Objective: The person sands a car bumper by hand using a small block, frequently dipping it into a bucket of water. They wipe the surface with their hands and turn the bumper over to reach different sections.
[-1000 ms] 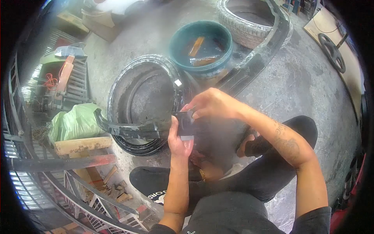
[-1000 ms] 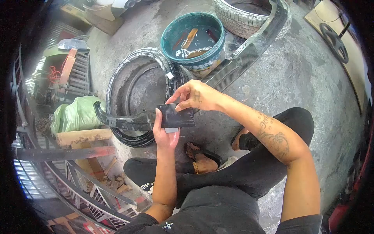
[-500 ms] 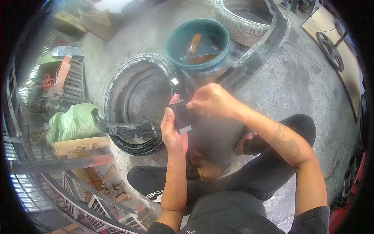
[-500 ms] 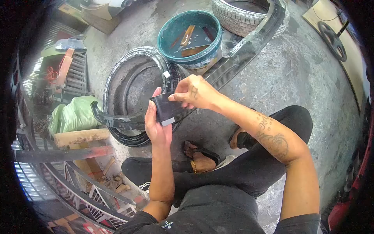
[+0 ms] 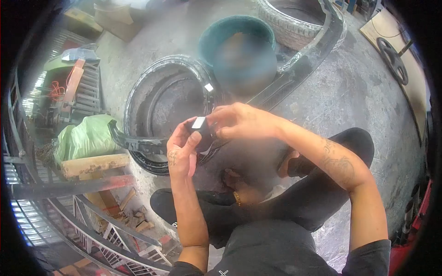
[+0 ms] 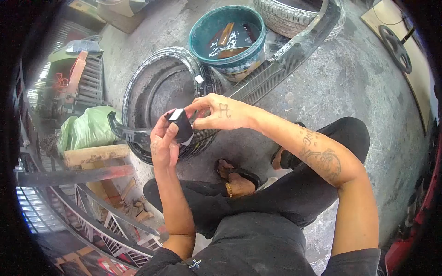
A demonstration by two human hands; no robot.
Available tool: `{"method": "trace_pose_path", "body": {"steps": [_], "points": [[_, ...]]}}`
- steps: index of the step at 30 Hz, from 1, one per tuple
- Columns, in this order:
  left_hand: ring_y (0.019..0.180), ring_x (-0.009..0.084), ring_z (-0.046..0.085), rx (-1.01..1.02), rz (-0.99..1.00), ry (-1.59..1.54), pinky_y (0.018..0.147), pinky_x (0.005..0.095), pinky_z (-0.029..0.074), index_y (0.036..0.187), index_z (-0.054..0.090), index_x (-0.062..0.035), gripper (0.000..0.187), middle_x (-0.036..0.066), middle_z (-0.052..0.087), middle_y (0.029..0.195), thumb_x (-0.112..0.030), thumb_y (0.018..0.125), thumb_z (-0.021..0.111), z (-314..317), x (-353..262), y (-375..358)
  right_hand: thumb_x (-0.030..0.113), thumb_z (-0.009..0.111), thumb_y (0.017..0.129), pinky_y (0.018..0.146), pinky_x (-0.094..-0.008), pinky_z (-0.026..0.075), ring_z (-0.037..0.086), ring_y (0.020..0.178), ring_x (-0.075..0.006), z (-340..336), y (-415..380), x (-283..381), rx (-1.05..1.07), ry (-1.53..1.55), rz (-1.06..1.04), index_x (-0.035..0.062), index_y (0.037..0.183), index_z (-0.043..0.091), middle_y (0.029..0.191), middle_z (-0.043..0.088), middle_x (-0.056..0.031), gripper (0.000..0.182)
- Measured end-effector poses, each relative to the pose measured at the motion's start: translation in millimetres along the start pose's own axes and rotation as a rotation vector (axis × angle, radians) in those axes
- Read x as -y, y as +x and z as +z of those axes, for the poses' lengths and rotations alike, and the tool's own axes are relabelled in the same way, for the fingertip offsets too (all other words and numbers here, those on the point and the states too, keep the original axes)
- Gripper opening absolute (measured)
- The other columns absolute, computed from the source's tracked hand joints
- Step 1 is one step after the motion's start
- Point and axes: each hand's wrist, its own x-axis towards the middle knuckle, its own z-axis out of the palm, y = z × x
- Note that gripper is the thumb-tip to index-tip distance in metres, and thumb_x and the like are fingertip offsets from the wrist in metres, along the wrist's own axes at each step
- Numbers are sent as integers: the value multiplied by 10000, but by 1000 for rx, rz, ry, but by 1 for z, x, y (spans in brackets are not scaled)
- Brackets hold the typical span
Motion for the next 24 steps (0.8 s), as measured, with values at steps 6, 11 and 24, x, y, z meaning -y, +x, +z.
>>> {"method": "trace_pose_path", "body": {"steps": [6, 11, 24], "points": [[1106, 178, 685, -109, 149, 630, 987, 322, 557, 1379, 626, 26, 508, 134, 684, 1240, -119, 942, 841, -52, 19, -24, 362, 757, 930, 955, -375, 559, 721, 1080, -234, 11, 13, -30, -90, -13, 234, -43, 1314, 711, 1217, 755, -192, 560], [1204, 328, 637, 29, 400, 1175, 1043, 411, 514, 1316, 701, 3, 534, 163, 653, 1263, -92, 824, 886, -83, 47, -34, 560, 770, 962, 828, -370, 511, 570, 873, -161, 27, -19, -145, -1468, 240, 351, 4, 1158, 641, 922, 616, -63, 604], [1034, 335, 604, 344, 579, 1389, 933, 447, 463, 1271, 678, 5, 459, 138, 659, 1128, -8, 833, 812, -50, 94, 3, 1001, 486, 785, 1111, -597, 485, 625, 1241, -399, -40, -2, -214, -1091, 1554, -397, -16, 1416, 556, 1416, 607, -247, 1199]]}}
